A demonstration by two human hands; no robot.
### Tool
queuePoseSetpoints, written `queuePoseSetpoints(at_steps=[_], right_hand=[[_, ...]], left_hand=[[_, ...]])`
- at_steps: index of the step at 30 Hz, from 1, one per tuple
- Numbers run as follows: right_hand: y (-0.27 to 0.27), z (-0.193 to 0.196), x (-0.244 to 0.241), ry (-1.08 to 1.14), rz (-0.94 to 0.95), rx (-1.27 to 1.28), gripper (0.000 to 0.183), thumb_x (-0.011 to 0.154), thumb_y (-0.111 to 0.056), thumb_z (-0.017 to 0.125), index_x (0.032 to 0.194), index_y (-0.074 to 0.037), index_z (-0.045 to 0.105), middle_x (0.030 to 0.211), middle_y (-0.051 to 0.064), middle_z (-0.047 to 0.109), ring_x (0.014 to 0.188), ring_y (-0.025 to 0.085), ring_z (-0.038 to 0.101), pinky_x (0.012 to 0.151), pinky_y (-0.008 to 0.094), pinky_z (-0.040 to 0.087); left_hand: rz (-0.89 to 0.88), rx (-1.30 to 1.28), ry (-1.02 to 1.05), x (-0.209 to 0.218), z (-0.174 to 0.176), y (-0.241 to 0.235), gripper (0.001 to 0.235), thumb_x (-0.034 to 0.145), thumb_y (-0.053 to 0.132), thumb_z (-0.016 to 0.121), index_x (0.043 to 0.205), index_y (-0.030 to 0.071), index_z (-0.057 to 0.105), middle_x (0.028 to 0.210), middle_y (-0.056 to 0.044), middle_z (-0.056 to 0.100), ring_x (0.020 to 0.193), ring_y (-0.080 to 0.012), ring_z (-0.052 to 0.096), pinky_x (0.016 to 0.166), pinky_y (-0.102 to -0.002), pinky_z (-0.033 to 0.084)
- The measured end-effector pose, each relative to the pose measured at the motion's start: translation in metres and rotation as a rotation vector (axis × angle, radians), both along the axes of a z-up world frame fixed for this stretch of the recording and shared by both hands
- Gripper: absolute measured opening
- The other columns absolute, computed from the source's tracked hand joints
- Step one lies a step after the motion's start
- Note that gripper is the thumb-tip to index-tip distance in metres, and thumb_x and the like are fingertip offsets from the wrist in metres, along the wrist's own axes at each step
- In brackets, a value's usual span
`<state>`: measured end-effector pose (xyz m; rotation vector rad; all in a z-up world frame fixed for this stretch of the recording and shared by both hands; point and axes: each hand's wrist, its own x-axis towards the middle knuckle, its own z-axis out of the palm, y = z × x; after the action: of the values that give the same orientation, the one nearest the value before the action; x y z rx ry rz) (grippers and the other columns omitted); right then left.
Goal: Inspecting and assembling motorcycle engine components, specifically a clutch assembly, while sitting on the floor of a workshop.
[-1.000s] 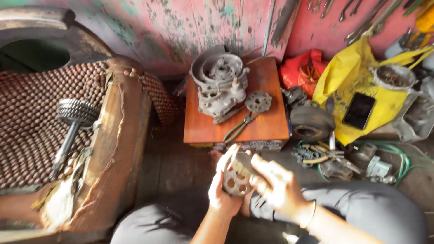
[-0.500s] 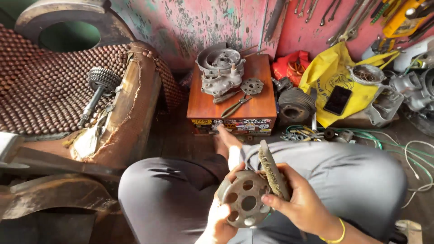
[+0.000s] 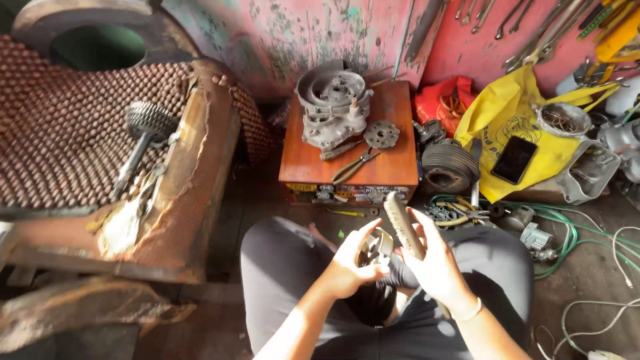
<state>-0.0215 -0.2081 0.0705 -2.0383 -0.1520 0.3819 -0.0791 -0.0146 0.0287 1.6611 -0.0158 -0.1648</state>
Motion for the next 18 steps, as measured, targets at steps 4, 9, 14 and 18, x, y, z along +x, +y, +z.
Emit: queuePoseSetpoints(at_steps=[4,9,14,18], right_hand=[[-0.002,-0.036,-0.004,-0.048,0.015,0.073,0.069,0.093,-0.018,0.059,0.156,-0.011,0.032,0.161,0.01,0.043,0.148,0.02,0.041,0.123,0.036,0.027],[0.03,-0.058,0.029,0.28,0.079,-0.399,0.053,0.097,-0.041,0.045,0.15,-0.032,0.045,0.134,0.01,0.07,0.117,0.038,0.069,0.092,0.041,0.053],[0.033,-0.064,0.019,0.324,0.09,-0.376,0.055,0.096,-0.042,0.046,0.151,-0.033,0.046,0.141,0.0,0.068,0.124,0.031,0.067,0.105,0.037,0.048],[0.036,-0.068,0.041,0.419,0.066,-0.392,0.056,0.096,-0.046,0.047,0.151,-0.034,0.048,0.133,0.009,0.072,0.124,0.027,0.067,0.104,0.035,0.048]], left_hand=[[0.151,0.144,-0.086,0.031,-0.083,-0.001,0.101,0.068,0.068,0.073,0.15,0.018,0.042,0.13,-0.013,0.047,0.125,-0.0258,0.047,0.109,-0.044,0.039],[-0.064,0.286,-0.12,0.042,-0.094,0.01,0.094,0.059,0.038,0.076,0.142,0.01,0.045,0.124,-0.015,0.046,0.121,-0.0327,0.05,0.106,-0.045,0.044],[0.037,0.372,-0.03,0.056,-0.119,0.018,0.093,0.057,0.046,0.072,0.141,0.014,0.046,0.12,-0.015,0.05,0.117,-0.0353,0.052,0.104,-0.046,0.046],[0.006,0.444,-0.092,0.053,-0.113,0.01,0.09,0.06,0.039,0.073,0.141,0.014,0.044,0.123,-0.015,0.046,0.113,-0.0416,0.051,0.097,-0.051,0.049]])
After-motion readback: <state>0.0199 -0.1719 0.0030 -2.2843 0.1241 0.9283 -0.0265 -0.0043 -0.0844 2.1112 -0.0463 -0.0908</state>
